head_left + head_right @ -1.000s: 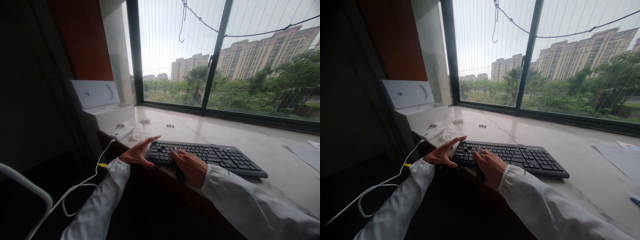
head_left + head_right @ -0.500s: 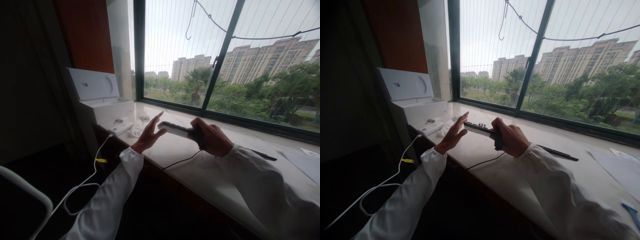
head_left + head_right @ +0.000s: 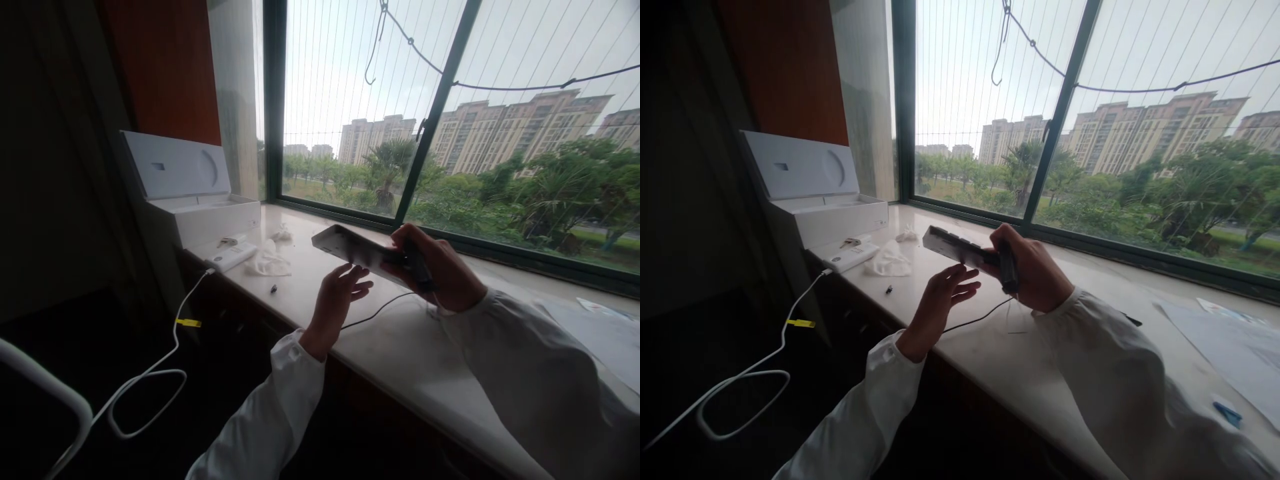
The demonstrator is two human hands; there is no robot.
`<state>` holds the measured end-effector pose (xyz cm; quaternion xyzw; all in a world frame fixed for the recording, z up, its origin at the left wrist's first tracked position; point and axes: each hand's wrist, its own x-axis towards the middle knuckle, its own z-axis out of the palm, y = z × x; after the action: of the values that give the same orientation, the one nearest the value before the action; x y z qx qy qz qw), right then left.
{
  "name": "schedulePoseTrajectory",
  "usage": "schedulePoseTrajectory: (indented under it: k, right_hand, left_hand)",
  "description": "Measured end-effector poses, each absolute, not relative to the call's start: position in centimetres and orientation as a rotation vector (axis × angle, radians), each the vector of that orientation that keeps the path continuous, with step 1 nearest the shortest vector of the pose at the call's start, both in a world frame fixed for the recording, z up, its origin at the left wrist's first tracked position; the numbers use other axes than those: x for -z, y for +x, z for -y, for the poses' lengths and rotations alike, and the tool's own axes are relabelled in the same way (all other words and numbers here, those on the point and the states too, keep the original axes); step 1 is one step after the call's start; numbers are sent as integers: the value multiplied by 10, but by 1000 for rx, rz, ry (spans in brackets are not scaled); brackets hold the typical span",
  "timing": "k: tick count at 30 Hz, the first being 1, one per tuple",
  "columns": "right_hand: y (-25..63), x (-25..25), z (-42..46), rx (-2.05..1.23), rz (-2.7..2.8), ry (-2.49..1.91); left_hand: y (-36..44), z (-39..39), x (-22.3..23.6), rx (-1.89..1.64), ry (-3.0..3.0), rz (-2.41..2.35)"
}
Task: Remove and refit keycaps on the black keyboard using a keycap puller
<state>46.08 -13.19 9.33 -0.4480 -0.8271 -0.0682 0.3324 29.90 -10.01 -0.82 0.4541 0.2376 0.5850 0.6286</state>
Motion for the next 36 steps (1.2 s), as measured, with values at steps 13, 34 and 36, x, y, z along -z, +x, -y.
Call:
schedulePoseTrajectory:
  k: [13, 34, 36]
  right_hand:
    - [422, -48, 142, -135, 2419, -1101]
    - [425, -31, 124, -285, 2229, -1029]
    - [424, -31, 125, -251, 2253, -1031]
  left_hand:
    - [288, 153, 27, -1543, 934, -679]
    - [293, 168, 60, -1663, 557, -748]
    - [294, 169, 59, -1683, 530, -718]
